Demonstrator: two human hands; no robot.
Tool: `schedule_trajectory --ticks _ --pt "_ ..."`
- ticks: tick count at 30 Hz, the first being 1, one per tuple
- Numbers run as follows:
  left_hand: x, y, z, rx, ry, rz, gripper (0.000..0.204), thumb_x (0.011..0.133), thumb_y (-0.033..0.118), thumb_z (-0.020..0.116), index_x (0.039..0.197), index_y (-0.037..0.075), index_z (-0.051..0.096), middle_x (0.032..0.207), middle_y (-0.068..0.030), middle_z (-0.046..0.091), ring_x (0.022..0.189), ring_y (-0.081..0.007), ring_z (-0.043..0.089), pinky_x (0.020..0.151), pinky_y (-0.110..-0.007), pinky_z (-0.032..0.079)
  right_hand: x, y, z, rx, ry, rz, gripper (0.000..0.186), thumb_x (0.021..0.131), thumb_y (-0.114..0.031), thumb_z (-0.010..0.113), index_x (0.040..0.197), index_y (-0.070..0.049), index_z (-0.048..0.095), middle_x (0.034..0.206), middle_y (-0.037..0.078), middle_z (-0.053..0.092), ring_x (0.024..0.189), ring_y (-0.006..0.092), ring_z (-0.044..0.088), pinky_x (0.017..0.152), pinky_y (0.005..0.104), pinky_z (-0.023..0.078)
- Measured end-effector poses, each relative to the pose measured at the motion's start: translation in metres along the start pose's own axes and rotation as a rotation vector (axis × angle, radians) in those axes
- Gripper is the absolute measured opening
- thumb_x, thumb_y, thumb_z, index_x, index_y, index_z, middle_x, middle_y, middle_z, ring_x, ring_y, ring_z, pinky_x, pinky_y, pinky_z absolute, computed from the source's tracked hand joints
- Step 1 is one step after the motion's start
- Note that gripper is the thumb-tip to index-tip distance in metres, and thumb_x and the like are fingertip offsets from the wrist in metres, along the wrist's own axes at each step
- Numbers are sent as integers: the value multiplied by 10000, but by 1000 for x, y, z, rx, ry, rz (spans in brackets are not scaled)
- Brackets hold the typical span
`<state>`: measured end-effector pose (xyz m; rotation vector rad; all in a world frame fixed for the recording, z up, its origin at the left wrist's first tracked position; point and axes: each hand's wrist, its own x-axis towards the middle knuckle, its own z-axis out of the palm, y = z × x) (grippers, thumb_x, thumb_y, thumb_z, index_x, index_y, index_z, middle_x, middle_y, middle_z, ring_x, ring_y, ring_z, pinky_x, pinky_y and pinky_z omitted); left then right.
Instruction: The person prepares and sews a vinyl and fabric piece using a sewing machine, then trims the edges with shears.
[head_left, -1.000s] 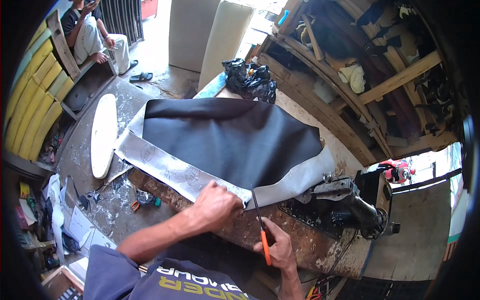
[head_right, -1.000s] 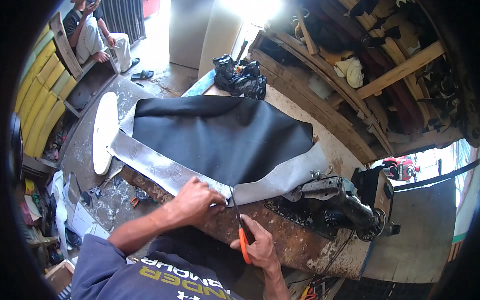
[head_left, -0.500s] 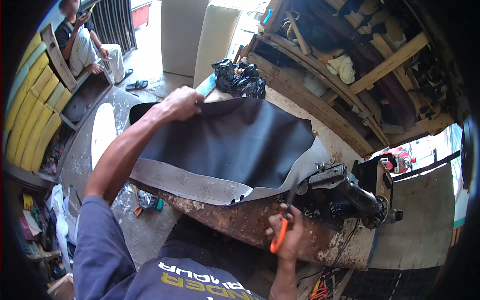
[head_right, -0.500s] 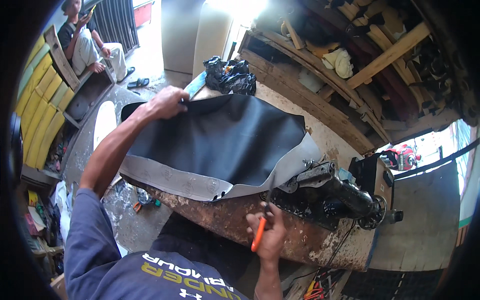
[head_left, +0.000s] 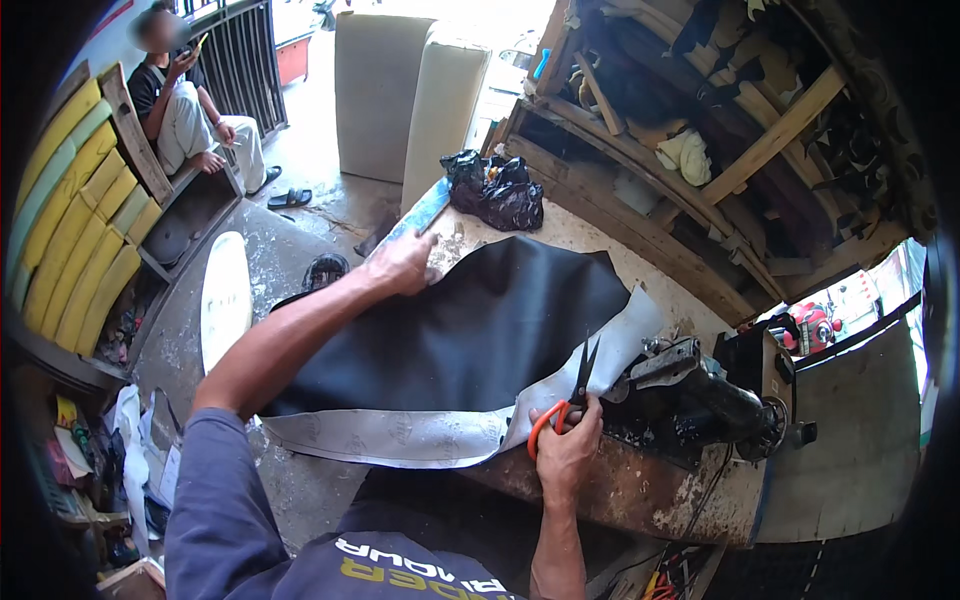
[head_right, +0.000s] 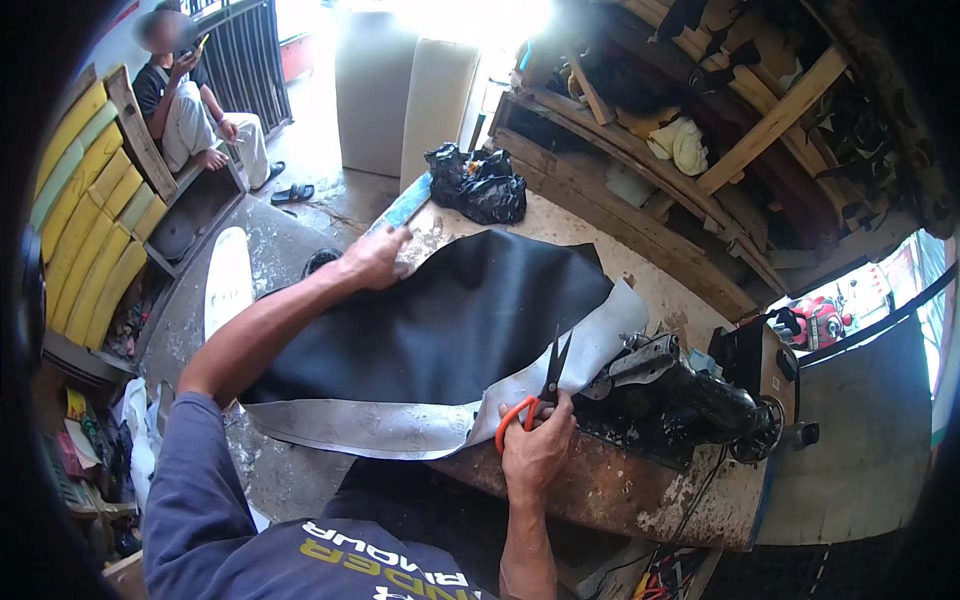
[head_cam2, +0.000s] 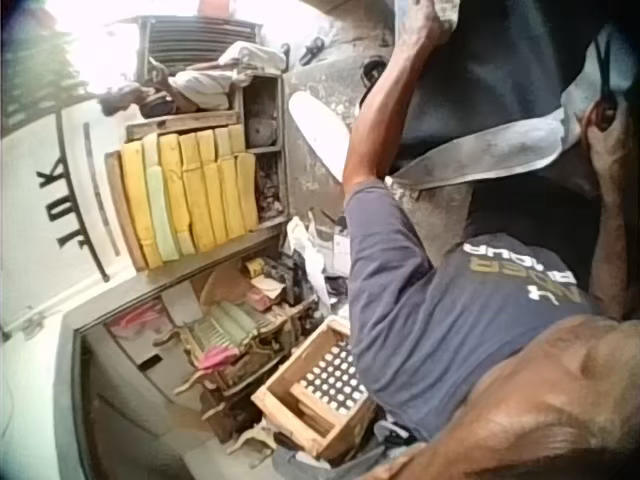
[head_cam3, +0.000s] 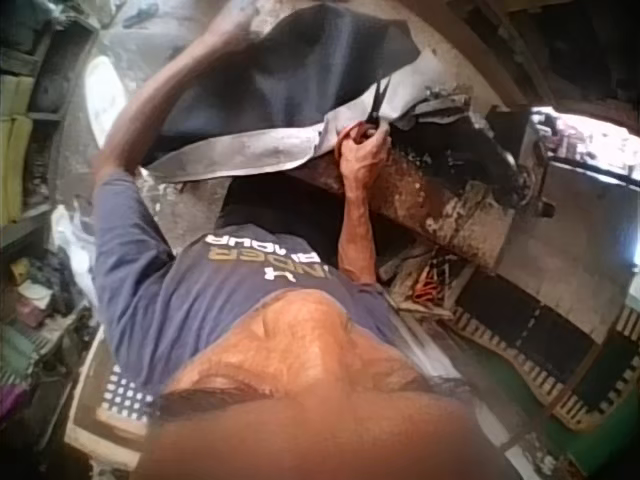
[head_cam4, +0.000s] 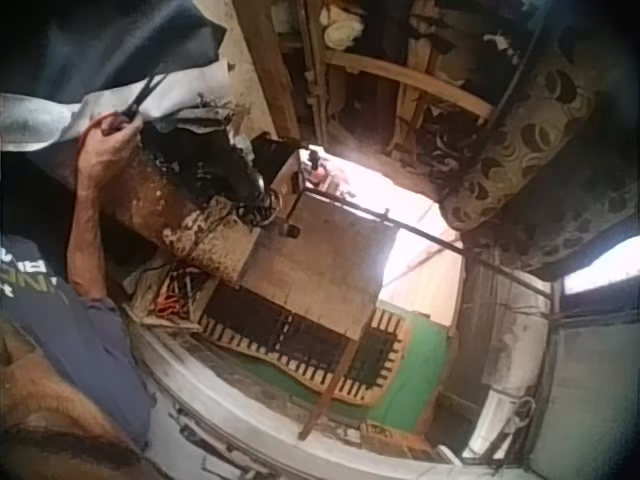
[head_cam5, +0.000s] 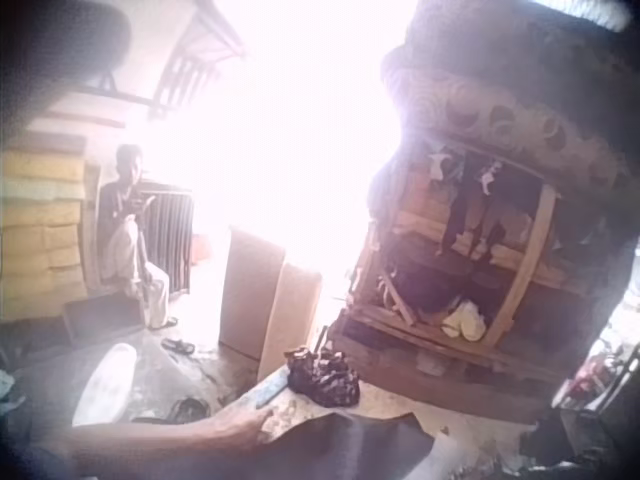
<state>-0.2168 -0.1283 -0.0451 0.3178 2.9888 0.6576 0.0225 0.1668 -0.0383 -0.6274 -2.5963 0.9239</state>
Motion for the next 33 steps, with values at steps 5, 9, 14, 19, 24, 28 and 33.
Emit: schedule_trajectory --ticks 5,9,14,19,24,28,33 --pt "9 25 19 -33 -280 78 519 941 387 757 1335 65 654 1179 -244 732 1122 -379 725 958 -510 565 42 10 23 277 -1 14 658 842 -22 787 1444 -14 523 1161 153 656 1031 285 676 943 437 532" --pt "-18 22 -40 -378 -699 -148 550 943 342 772 1357 8 630 1139 -160 749 987 -219 748 825 -412 601 76 -28 15 491 146 -462 561 902 63 688 1435 -23 535 1130 101 627 977 177 624 898 340 539" --pt "-155 16 -103 -1531 -51 -125 596 930 89 786 1450 -30 521 1211 -192 725 1030 -250 758 854 -343 654 109 -132 -49 472 -37 -1145 663 756 132 750 1373 -66 608 1124 133 624 904 242 646 798 354 562" --pt "-237 47 -59 -1540 619 -38 326 964 -20 724 1282 -9 652 1178 -108 747 1010 -169 737 871 -305 615 192 -191 -51 157 234 -1145 520 848 -96 823 1339 -91 654 1064 188 661 909 376 674 799 493 545" --pt "-179 7 20 -627 1012 -211 180 963 13 671 1107 16 780 991 -115 776 850 -203 733 757 -330 563 96 -160 -41 291 -55 -890 582 845 -319 904 1303 -75 640 909 144 658 773 366 682 691 490 537" --pt "-177 -2 38 -403 751 -322 170 896 59 696 1014 22 813 921 -187 768 807 -298 744 751 -380 573 -26 -68 -35 156 -346 -890 605 802 -311 920 1308 -121 648 1039 176 674 967 384 701 866 515 533" --pt "-220 38 16 -393 600 -289 180 892 51 683 1008 21 818 936 -194 774 854 -325 766 793 -401 592 0 -4 -29 -116 -221 -744 347 820 -31 718 1150 -130 671 830 101 627 758 341 661 725 497 535"
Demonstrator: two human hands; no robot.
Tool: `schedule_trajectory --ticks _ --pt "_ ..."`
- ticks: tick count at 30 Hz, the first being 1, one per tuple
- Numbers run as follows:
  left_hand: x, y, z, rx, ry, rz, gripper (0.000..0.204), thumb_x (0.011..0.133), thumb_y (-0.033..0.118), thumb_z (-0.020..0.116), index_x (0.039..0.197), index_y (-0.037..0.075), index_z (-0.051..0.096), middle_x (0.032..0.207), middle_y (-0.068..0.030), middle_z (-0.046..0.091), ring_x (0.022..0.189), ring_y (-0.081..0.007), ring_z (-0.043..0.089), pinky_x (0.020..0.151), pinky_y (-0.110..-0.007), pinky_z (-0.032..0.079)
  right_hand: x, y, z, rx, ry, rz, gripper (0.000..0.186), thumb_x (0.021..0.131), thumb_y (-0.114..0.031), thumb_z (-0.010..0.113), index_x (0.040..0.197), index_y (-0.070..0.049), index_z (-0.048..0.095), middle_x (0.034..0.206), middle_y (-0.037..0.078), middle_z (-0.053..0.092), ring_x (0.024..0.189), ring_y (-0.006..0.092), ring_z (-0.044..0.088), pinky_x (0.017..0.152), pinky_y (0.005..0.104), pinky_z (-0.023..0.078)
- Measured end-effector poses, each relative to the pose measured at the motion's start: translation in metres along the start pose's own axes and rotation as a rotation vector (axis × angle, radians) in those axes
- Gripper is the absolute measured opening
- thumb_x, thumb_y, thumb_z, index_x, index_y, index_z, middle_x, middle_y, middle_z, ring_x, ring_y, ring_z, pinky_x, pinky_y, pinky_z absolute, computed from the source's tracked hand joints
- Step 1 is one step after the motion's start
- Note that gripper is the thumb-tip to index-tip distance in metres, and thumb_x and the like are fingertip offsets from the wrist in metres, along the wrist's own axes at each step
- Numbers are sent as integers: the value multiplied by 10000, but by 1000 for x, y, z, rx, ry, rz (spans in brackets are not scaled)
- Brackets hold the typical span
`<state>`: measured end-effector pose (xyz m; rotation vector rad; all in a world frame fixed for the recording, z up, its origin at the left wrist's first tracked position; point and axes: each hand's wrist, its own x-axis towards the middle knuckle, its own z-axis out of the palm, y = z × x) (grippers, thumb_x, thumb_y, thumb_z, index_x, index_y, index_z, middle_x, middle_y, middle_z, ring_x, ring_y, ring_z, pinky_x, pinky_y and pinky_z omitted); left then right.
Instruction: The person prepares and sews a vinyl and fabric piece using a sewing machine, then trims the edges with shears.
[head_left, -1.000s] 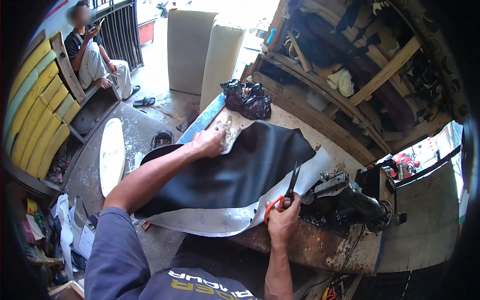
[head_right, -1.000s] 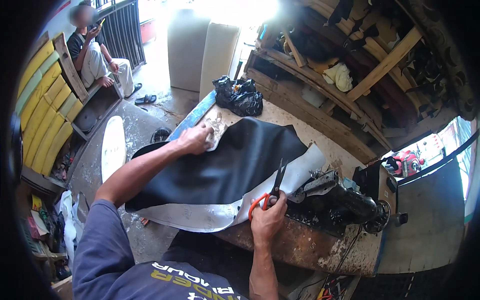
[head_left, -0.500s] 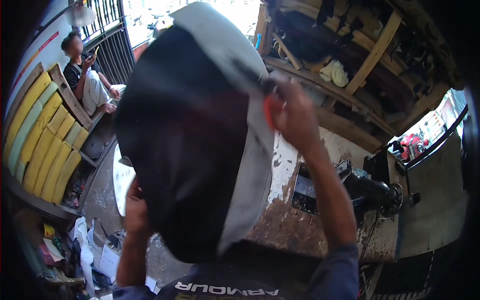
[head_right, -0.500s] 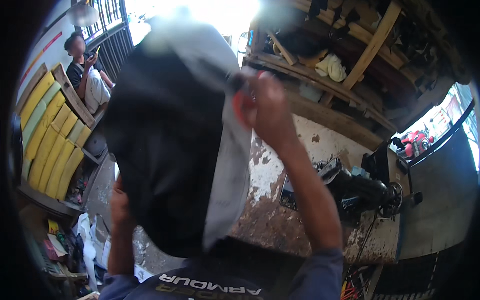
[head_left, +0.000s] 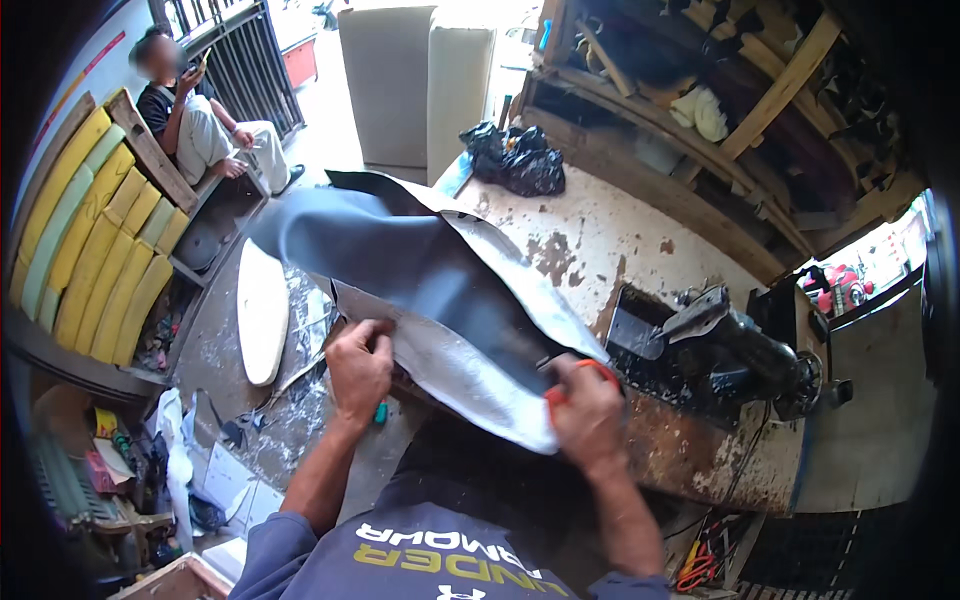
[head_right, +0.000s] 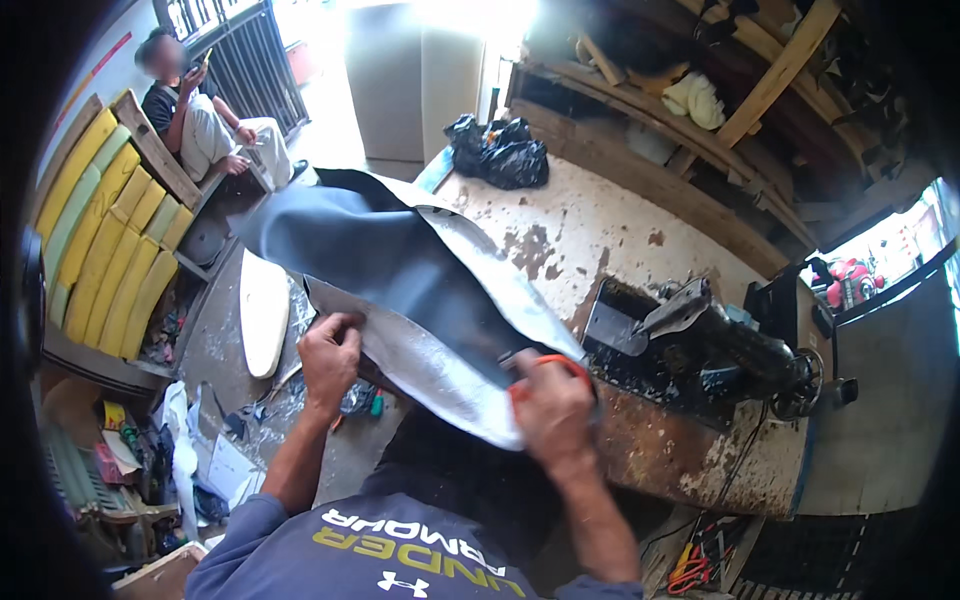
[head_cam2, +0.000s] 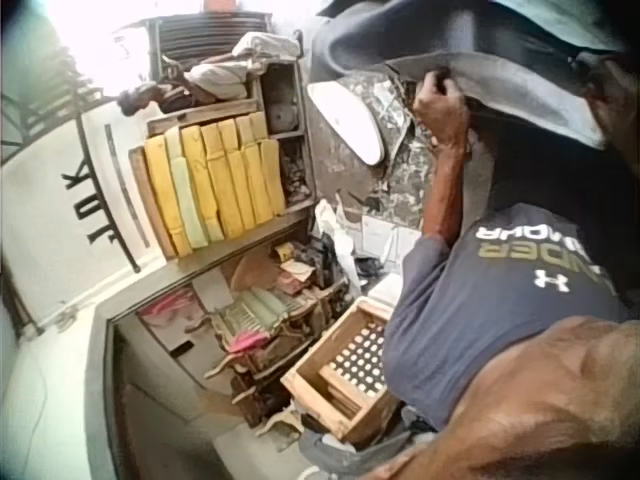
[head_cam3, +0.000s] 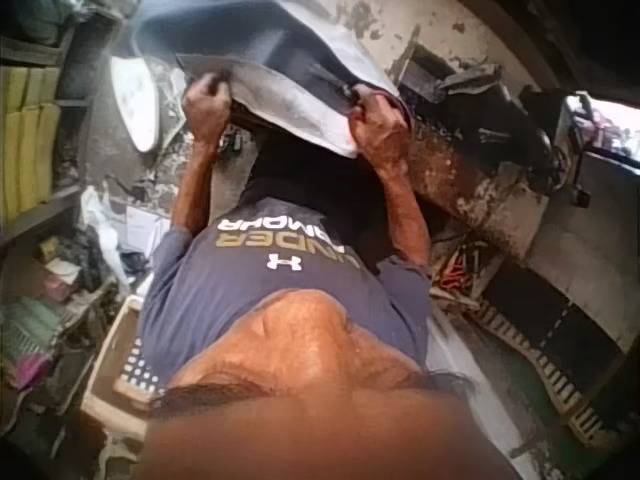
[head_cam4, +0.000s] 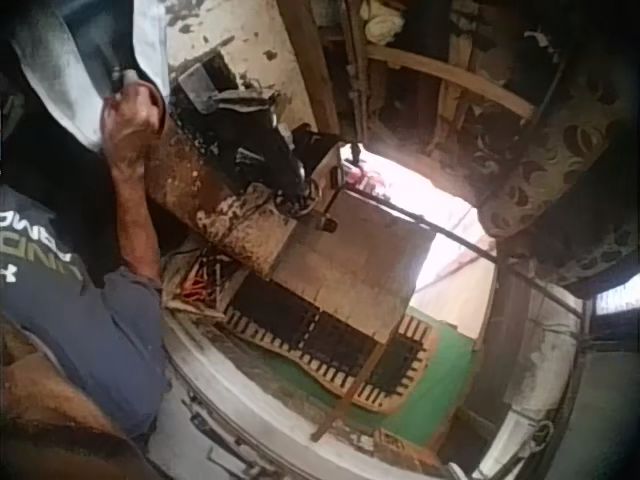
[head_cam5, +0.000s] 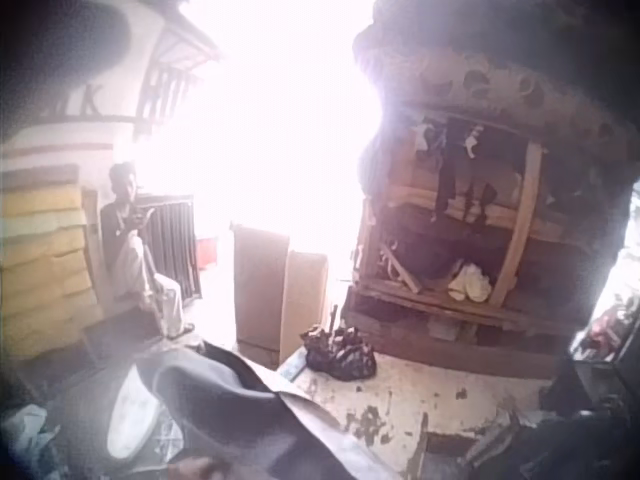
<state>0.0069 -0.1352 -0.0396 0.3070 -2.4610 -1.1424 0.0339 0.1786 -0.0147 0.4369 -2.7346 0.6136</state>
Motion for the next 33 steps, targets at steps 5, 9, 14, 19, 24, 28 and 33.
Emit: schedule_trajectory --ticks 5,9,14,19,24,28,33 --pt "-61 19 21 5 -260 145 191 899 44 691 1055 -30 774 980 -203 774 908 -358 765 861 -458 596 30 85 -28 -318 102 39 396 846 -60 761 1224 -141 677 960 128 675 908 366 688 809 505 565" --pt "-53 48 8 389 -436 332 233 853 106 769 1081 56 766 1153 -155 697 1128 -343 665 906 -460 541 38 55 -46 -65 204 201 489 835 -64 851 1285 -139 677 970 119 684 863 314 698 764 436 583" --pt "3 1 -9 248 -628 719 421 800 223 866 1215 194 798 1308 -81 660 1357 -335 552 1167 -523 408 -19 -27 -44 609 77 513 513 881 -94 870 1331 -103 624 871 70 682 711 150 668 624 311 568" --pt "34 -14 -5 47 -862 770 420 794 210 884 1208 211 809 1289 -43 688 1257 -298 602 1102 -480 470 -92 -69 6 1214 -283 875 588 893 -206 914 1354 -17 603 908 13 702 701 47 642 509 225 526" --pt "32 -15 11 -48 -788 706 285 858 32 793 1131 115 784 1170 -96 696 1055 -315 656 942 -443 544 -116 -66 1 1170 -252 917 555 935 -202 872 1380 -24 591 949 33 702 721 57 655 518 228 547" --pt "-37 31 50 -138 -600 684 231 885 11 762 1114 34 735 1164 -150 664 1062 -360 662 926 -451 556 -118 -62 -4 1226 -131 969 582 949 -163 850 1425 -29 543 949 48 698 718 83 661 543 235 569" --pt "-38 38 24 32 -604 638 250 886 90 795 1129 73 737 1198 -126 693 1167 -333 644 1029 -457 491 -120 -76 -4 1210 -322 929 576 960 -182 841 1421 -23 535 962 36 698 786 102 698 590 258 605"
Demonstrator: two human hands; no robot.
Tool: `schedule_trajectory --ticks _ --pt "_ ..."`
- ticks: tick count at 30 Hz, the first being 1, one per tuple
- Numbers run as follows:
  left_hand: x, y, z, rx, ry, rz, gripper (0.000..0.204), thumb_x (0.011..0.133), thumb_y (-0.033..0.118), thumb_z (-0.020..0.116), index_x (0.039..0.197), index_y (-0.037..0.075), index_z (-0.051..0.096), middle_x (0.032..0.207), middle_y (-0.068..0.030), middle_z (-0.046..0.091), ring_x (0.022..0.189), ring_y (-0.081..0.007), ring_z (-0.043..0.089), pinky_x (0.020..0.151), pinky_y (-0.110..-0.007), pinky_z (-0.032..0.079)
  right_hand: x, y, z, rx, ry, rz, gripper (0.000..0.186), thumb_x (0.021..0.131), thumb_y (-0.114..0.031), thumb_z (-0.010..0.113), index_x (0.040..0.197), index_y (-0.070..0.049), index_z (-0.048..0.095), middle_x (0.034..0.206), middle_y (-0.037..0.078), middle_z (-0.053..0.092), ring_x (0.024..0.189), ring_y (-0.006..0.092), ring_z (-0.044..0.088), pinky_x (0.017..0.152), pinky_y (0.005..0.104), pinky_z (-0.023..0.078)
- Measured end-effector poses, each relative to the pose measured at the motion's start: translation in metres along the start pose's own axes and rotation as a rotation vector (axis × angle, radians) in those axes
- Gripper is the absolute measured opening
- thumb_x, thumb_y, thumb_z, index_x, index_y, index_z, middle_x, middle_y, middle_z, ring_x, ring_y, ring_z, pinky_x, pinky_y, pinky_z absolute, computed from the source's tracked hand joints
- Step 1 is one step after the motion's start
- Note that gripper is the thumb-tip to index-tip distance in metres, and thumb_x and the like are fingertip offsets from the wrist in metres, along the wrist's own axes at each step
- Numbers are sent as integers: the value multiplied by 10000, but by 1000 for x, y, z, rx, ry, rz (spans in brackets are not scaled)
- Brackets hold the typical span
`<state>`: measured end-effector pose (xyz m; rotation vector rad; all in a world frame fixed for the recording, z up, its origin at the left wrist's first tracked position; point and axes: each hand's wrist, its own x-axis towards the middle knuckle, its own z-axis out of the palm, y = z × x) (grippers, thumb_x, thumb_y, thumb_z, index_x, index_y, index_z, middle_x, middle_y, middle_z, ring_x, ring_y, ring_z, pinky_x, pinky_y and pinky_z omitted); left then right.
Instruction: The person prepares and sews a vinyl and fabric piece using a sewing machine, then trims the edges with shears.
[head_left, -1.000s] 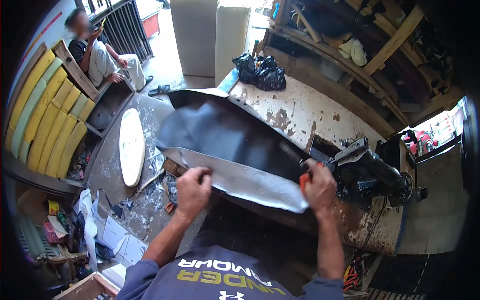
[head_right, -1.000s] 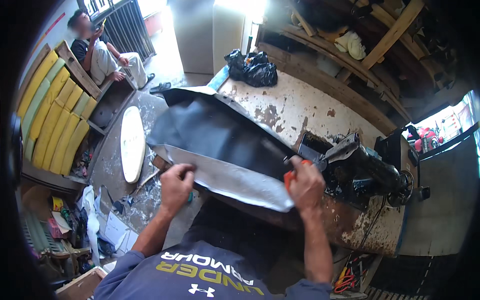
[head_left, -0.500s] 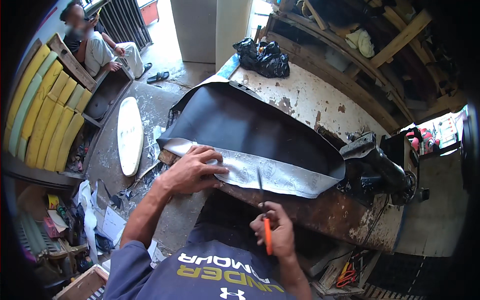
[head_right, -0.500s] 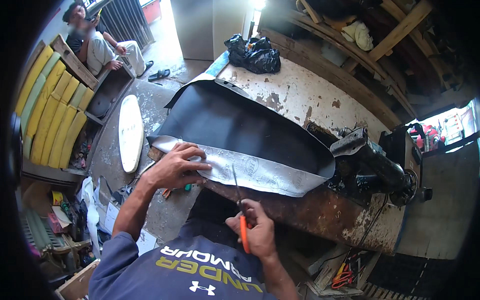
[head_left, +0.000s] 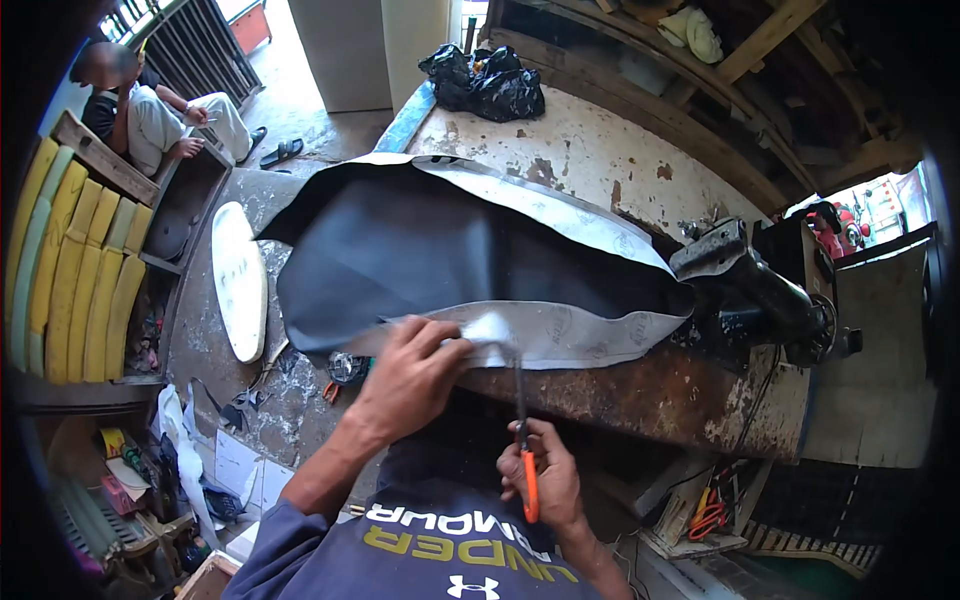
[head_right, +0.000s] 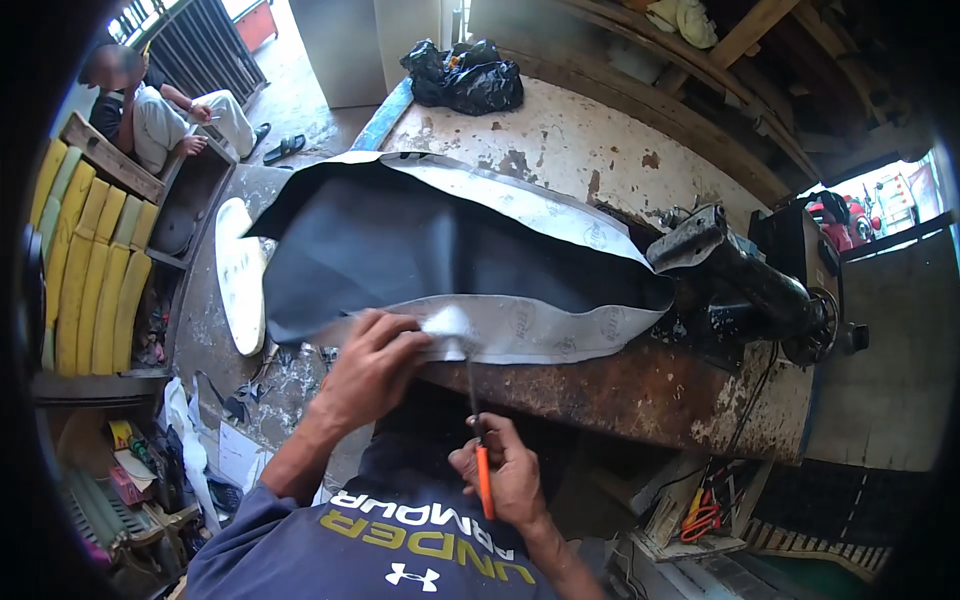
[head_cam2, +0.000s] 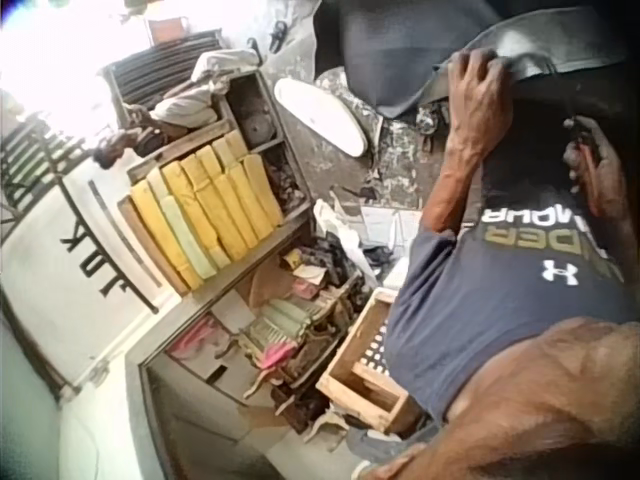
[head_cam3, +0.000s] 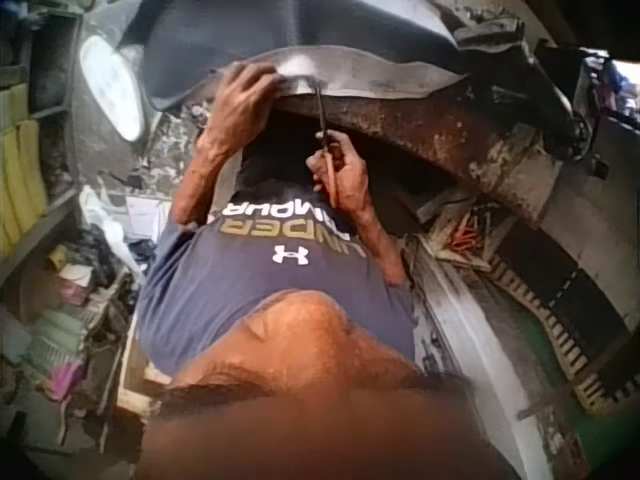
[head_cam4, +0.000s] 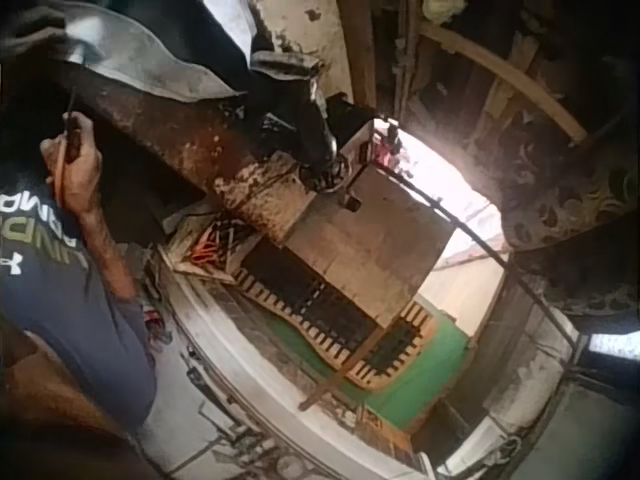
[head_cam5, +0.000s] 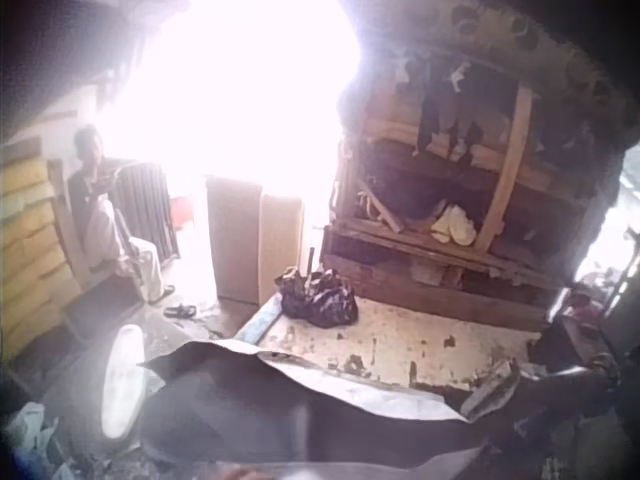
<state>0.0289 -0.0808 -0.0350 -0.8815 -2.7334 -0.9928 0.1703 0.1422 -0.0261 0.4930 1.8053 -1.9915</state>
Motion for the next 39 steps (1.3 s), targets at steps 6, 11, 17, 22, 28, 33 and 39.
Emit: schedule_trajectory --ticks 6,11,17,22,28,33,39 --pt "-28 -39 -57 96 -217 20 438 835 161 849 1250 158 711 1321 -26 706 1308 -222 620 1181 -535 284 6 5 41 -141 -169 67 677 1003 -571 705 1362 -12 572 830 36 682 707 94 691 608 283 601" --pt "-36 -58 -47 -35 -162 -4 428 834 119 862 1228 136 695 1311 -36 712 1289 -242 634 1150 -482 349 8 -3 68 -77 -234 177 690 1017 -649 629 1333 -38 570 786 14 635 629 83 642 571 261 561" --pt "-39 -64 -37 -86 -11 35 320 820 108 868 1098 110 710 1165 -40 716 1169 -271 656 1092 -455 412 15 -15 82 -106 -213 250 645 1038 -640 602 1307 -54 576 769 7 611 606 77 623 560 258 551" --pt "-47 -66 -31 -56 61 93 209 831 106 798 1020 110 709 1130 -19 701 1126 -239 635 1072 -475 417 17 -13 85 -176 -197 246 620 1046 -626 599 1280 -52 584 762 6 608 606 80 626 556 260 553" --pt "-56 -74 -22 173 139 276 165 758 145 776 889 176 680 1133 49 700 1176 -213 588 1091 -579 424 19 -11 90 -221 -185 225 615 1046 -624 602 1264 -50 583 750 10 612 605 84 626 551 264 551" --pt "-51 -72 -15 193 197 239 174 779 115 817 887 158 686 1163 53 732 1104 -233 607 1053 -557 439 20 -15 91 -206 -192 218 586 1055 -596 607 1267 -50 580 739 11 610 596 87 620 539 267 538" --pt "-52 -73 -7 174 259 177 191 797 134 773 966 194 706 1064 62 726 1036 -188 636 1054 -535 415 25 -17 94 -230 -169 162 566 1058 -561 630 1270 -37 590 706 14 605 595 87 621 542 274 526"
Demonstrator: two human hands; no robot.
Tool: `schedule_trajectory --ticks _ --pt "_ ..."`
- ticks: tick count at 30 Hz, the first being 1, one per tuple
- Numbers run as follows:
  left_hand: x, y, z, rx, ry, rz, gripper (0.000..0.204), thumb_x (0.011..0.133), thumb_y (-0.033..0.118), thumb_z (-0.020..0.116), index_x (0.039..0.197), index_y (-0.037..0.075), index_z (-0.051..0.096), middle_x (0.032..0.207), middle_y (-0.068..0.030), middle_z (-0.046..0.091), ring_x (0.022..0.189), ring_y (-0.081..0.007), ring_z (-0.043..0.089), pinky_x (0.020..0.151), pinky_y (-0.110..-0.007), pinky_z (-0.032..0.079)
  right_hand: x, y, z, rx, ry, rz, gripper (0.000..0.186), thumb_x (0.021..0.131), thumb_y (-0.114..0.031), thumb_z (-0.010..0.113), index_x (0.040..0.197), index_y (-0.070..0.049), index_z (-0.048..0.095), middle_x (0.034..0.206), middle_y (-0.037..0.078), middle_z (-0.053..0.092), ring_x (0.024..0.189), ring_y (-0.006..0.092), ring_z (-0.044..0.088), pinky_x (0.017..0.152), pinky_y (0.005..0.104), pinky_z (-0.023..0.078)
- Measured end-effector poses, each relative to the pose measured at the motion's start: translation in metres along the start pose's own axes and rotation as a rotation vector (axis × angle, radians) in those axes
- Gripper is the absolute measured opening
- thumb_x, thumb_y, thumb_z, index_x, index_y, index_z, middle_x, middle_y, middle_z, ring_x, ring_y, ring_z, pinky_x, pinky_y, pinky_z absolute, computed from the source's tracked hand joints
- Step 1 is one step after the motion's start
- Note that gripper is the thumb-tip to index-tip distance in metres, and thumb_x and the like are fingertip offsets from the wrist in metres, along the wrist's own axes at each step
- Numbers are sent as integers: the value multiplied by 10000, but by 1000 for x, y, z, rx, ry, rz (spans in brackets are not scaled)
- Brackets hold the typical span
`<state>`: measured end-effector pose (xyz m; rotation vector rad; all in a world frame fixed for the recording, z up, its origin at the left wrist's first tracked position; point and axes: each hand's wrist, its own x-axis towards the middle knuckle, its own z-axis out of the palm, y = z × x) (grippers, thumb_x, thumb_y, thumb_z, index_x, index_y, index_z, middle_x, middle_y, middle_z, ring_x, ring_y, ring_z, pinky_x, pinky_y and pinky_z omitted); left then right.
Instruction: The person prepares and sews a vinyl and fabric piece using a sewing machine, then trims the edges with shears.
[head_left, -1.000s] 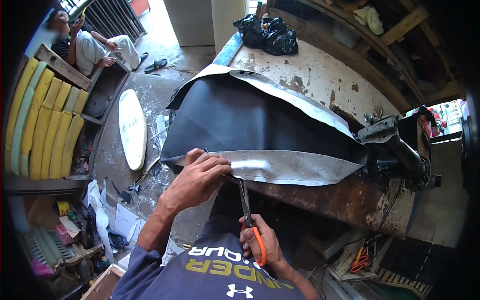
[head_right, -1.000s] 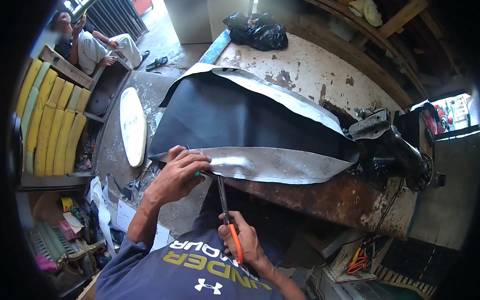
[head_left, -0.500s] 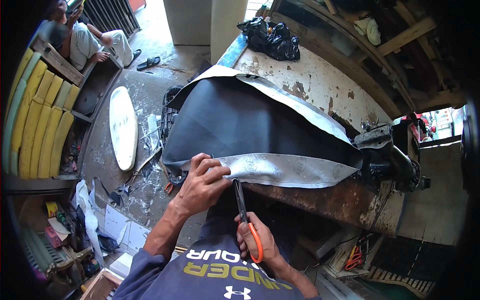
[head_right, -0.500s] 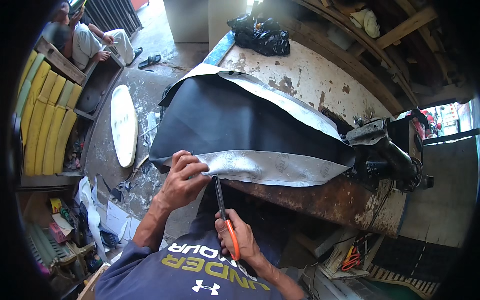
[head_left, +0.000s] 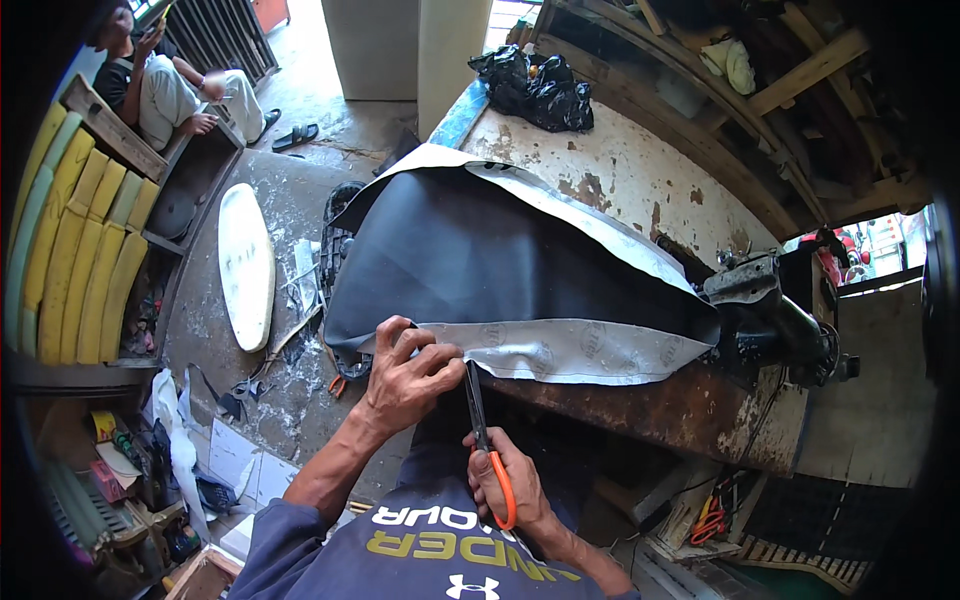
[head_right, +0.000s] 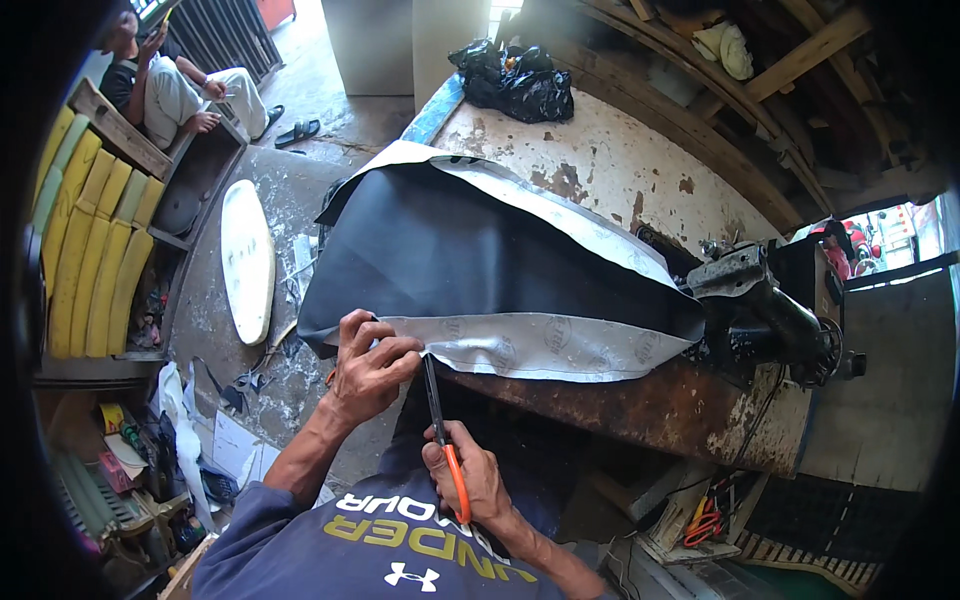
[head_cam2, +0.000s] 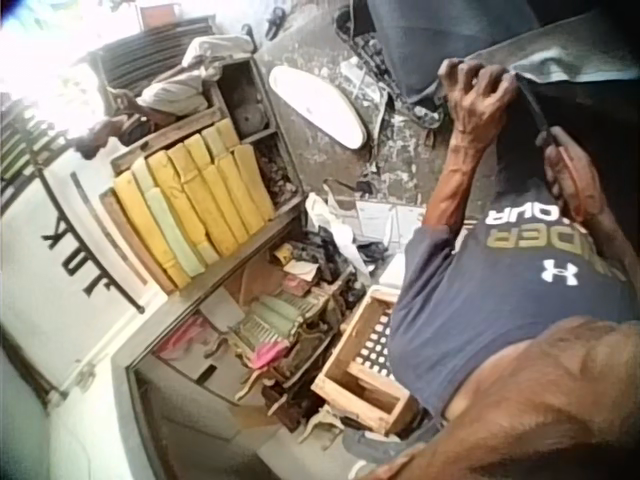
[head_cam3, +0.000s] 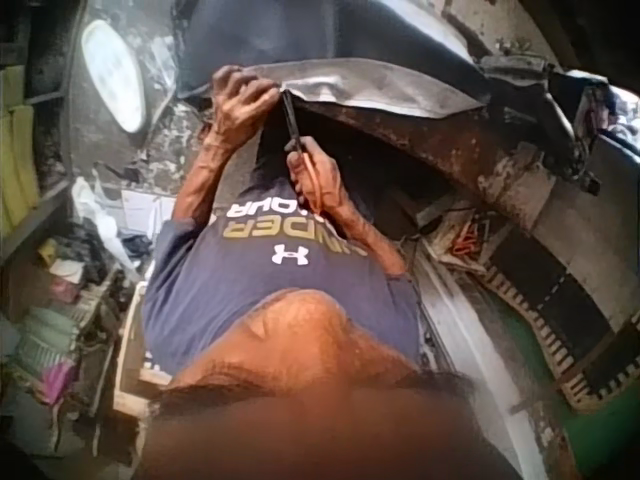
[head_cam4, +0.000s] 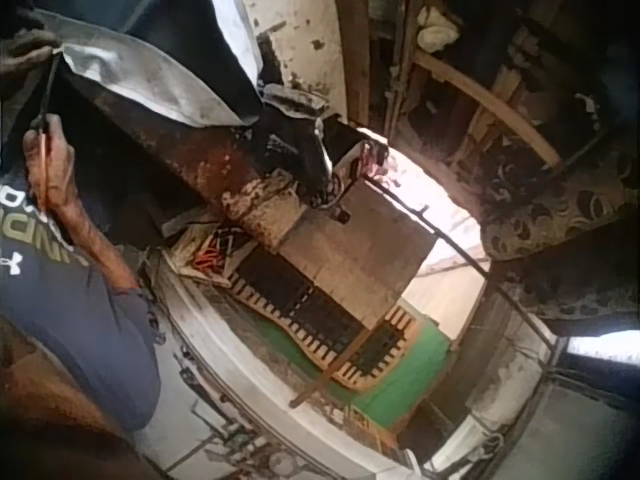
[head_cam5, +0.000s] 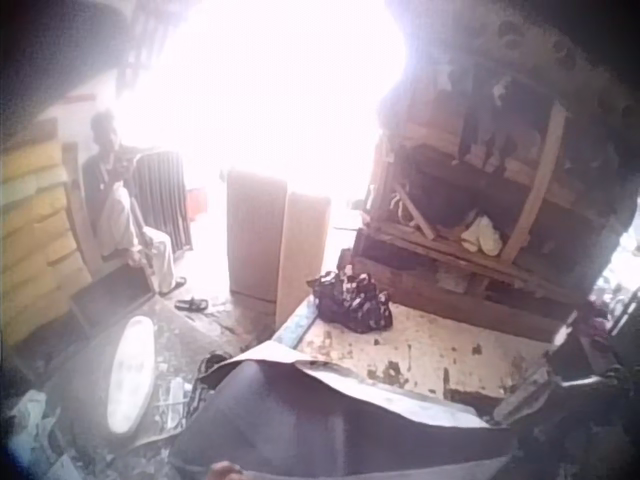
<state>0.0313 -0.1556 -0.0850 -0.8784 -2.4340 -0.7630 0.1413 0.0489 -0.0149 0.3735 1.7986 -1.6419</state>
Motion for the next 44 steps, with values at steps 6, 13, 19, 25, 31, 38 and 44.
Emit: schedule_trajectory --ticks 6,13,19,25,31,38,44 --pt "0 9 9 -28 112 -110 200 786 62 753 961 149 709 1009 44 743 942 -186 643 1025 -523 419 19 19 13 -225 218 -387 516 1051 -472 694 1279 -17 610 658 61 583 596 144 641 572 290 518" --pt "-1 21 6 -101 49 -113 203 794 42 753 969 135 708 966 35 733 949 -192 646 1016 -531 415 34 -21 -11 67 426 -639 395 1040 -287 736 1270 7 606 714 21 581 628 84 589 592 268 506" --pt "21 34 -3 -57 -47 -96 308 805 219 847 1093 154 759 1063 25 733 1064 -204 671 1173 -642 265 -5 14 -21 -25 279 -394 569 1033 -518 699 1311 -32 595 702 -2 590 615 70 598 566 247 514" --pt "21 37 1 -59 -191 -119 245 837 258 844 1058 174 782 1123 19 702 1191 -206 634 1207 -650 177 -34 48 -16 83 115 3 598 1066 -583 591 1323 -44 593 739 -5 598 587 71 624 522 256 547" --pt "22 38 1 -104 -193 -157 222 836 246 842 1033 163 781 1113 9 699 1193 -225 632 1206 -634 175 -30 42 -11 88 84 1 562 1086 -556 566 1312 -43 603 733 -6 596 587 70 617 519 254 553" --pt "19 38 3 -93 -179 -150 232 830 267 855 1031 177 784 1125 21 711 1189 -217 634 1204 -634 178 -21 39 -14 94 88 -23 572 1077 -577 575 1304 -53 605 720 0 587 585 74 624 501 256 541" --pt "6 32 9 -71 -148 -79 266 825 308 882 1050 193 798 1135 28 725 1196 -206 639 1202 -647 182 -11 58 -12 -185 222 -191 562 1048 -549 651 1372 -92 614 847 53 735 664 172 709 636 311 607"
